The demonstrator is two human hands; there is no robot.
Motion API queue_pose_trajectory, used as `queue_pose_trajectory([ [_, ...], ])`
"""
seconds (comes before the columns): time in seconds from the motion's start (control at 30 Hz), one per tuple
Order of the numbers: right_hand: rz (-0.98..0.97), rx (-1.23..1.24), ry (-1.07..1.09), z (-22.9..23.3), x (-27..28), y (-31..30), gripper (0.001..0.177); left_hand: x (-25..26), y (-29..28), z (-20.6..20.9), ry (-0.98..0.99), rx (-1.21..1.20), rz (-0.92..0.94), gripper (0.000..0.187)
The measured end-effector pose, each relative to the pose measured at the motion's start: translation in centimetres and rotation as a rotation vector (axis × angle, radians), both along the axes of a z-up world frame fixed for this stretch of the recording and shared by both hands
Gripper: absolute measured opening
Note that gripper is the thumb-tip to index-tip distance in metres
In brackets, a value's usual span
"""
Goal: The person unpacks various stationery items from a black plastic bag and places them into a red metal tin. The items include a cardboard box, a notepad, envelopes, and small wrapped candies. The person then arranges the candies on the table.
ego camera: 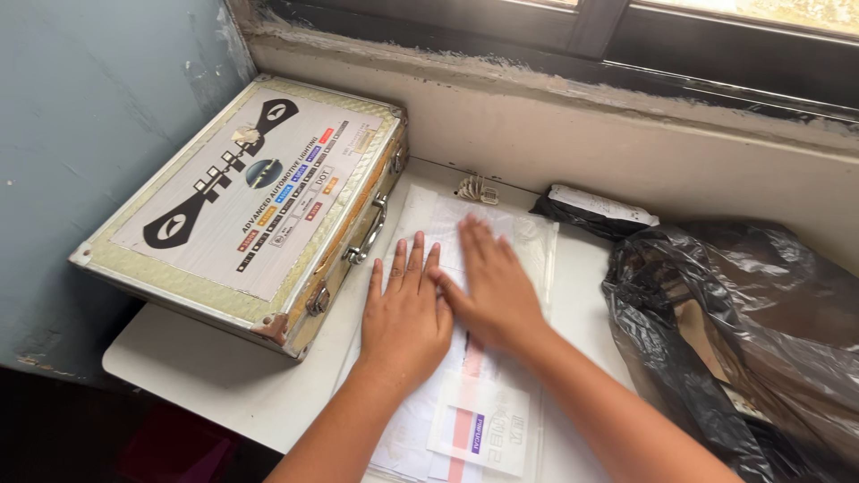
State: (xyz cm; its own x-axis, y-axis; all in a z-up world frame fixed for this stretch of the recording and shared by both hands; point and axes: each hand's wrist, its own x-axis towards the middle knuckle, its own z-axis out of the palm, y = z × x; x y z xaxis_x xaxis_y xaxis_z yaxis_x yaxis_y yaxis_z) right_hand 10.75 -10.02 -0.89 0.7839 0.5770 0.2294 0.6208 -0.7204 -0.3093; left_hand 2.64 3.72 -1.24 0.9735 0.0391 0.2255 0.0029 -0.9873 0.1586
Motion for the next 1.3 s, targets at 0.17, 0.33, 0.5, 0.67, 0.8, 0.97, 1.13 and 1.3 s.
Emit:
queue_pose_trajectory([
  [0.17,-0.091,-0.009,-0.005,0.1,3.0,-0.4,0.093,-0.1,0.0,-0.1,-0.056,-0.042,-0.021,0.069],
  [0.33,-0.129,-0.019,-0.05,0.1,4.3,-1.0,0.091,-0.2,0.0,0.3,-0.046,-0.073,-0.021,0.071],
  [0.5,-0.248,-0.025,-0.1,0.1,4.1,-1.1,0.08,-0.4,-0.2,1.6,-0.069,-0.09,-0.002,0.074],
  [0.67,-0.125,0.256,-0.128,0.3,2.0,-2.0,0.056,0.5,-0.1,3.0,0.103,-0.122,0.045,0.072],
  [0.8,0.016,0.339,0.039,-0.4,-1.5,-2.3,0.057,3.6,0.6,0.7,-0.17,-0.126,-0.124,0.073],
  [0.97,-0.123,-0.109,-0.044,-0.4,-2.3,-2.5,0.074,8.0,1.6,-0.5,-0.089,-0.089,-0.126,0.063],
  [1.13,-0.223,-0.047,-0.037,-1.2,-0.3,-2.6,0.072,7.6,1.1,0.6,-0.045,-0.052,-0.163,0.064],
  [1.3,-0.283,-0.045,-0.028,-1.4,2.7,-3.1,0.07,3.5,0.2,0.8,-0.068,-0.009,-0.417,0.077],
])
